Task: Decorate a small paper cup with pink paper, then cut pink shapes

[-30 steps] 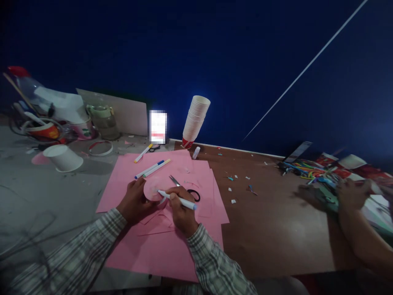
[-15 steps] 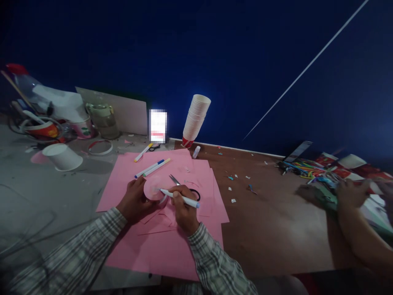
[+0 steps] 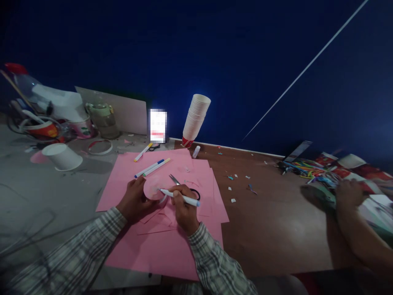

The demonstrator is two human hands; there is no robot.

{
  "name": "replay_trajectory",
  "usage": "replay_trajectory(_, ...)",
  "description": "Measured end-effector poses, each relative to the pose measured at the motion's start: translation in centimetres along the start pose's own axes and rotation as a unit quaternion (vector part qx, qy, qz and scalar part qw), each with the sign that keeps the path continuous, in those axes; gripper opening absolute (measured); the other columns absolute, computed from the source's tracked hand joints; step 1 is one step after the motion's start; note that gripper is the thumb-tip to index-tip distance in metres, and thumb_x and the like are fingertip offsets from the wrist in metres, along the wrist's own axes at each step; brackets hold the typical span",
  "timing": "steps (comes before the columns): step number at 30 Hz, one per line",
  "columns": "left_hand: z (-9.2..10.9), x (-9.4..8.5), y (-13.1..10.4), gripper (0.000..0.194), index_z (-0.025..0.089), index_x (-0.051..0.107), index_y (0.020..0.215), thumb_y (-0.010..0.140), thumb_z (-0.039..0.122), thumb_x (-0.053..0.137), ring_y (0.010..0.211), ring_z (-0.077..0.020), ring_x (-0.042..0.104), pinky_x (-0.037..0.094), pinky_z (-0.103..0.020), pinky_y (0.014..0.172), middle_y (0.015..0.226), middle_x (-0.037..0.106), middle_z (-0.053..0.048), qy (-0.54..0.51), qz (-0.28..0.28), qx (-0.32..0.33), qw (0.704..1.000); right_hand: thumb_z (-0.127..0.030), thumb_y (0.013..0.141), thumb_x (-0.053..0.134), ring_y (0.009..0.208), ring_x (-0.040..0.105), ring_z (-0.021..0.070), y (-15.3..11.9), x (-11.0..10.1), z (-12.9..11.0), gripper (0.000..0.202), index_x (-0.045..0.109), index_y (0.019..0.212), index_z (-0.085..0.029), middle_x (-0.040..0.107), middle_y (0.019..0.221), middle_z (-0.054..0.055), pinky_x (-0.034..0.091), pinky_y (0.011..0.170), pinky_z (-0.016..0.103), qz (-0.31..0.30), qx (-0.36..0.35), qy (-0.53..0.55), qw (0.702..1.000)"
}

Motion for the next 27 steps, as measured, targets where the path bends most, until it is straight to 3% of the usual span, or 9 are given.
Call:
replay_trajectory(14,0.15,-0.10,0.05,0.028,0.020,0.060,0.092,0.077,0.042,0.068,0.094,-0.0268,0.058,0.040,-0.045,0.091,0.090,0.062,-0.005,0.000,-0.013,-0.003,1.000,-0.042,0.094,0.053,0.048,0.045,0.0111,-0.13,0.04,0.12,0.030,0.067,0.082,-0.019,0.052,0.056,-0.003,0.034,0.046,0.024,0.004,0.010,-0.003,1.000)
replay_trajectory(27,0.09,-0.04,0.08,0.027,0.021,0.060,0.093,0.076,0.040,0.069,0.094,-0.0287,0.059,0.041,-0.046,0.089,0.090,0.062,-0.006,0.014,-0.008,0.002,1.000,-0.038,0.095,0.052,0.055,0.053,0.0143,-0.31,0.40,0.00,0.027,0.070,0.085,-0.021,0.059,0.066,0.001,0.040,0.053,0.028,-0.015,-0.032,-0.069,0.997)
Point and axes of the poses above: each hand's wrist, its own y-axis towards the middle knuckle, its own x-axis out of the palm, z = x × y, the point moved 7 cm from there along y, towards the middle knuckle
